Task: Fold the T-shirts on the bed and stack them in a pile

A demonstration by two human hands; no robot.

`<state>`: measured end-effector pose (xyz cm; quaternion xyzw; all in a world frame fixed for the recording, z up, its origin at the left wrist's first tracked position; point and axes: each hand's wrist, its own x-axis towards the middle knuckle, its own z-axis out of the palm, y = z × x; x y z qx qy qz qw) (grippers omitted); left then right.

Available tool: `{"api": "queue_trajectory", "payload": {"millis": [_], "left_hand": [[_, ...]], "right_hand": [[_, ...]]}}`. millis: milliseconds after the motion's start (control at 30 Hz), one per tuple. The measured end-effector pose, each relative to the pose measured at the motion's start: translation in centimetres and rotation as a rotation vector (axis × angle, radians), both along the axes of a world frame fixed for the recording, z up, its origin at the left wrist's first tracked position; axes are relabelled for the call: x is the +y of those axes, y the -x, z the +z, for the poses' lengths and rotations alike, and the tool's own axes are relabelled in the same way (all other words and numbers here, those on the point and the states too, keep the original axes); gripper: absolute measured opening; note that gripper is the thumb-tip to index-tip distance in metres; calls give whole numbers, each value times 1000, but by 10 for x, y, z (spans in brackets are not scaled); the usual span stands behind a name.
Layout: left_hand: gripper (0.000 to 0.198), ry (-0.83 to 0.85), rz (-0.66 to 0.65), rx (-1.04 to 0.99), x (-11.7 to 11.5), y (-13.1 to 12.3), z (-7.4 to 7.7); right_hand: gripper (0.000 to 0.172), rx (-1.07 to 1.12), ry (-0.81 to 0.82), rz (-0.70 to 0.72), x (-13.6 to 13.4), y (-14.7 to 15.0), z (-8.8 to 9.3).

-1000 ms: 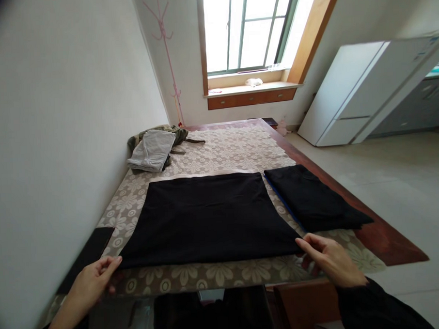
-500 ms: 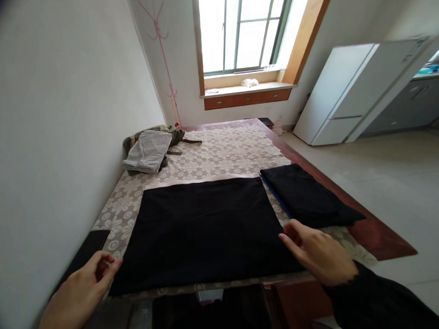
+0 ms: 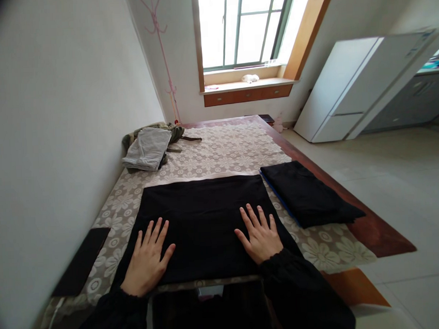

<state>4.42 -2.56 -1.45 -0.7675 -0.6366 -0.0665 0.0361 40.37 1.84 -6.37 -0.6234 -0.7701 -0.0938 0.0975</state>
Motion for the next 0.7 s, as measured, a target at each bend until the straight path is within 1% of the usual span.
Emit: {"api": "queue_trajectory", "payload": {"millis": [100, 200, 333, 400, 500, 600, 633, 700], "left_hand": [[68, 21, -1, -1, 3, -1, 4], [68, 7, -8, -15, 7, -8, 4], [65, -1, -29, -11, 9, -16, 0], [66, 21, -31, -11, 9, -15, 2], [72, 126, -73, -14, 11, -7, 12], [78, 258, -109, -10, 16, -3, 24], [78, 277, -114, -10, 18, -4, 28], [74, 265, -131, -13, 24, -12, 30]], "right_hand": [[66, -23, 21, 19, -2, 0, 3], [64, -38, 38, 32, -6, 4, 10], [66, -45, 40, 97, -2, 20, 21], [68, -41, 39, 129, 4, 31, 23], [68, -22, 54, 130, 12, 40, 18], [68, -14, 96, 134, 16, 41, 13], [68, -18, 110, 132, 16, 40, 13], [67, -31, 123, 116, 16, 41, 16]]}}
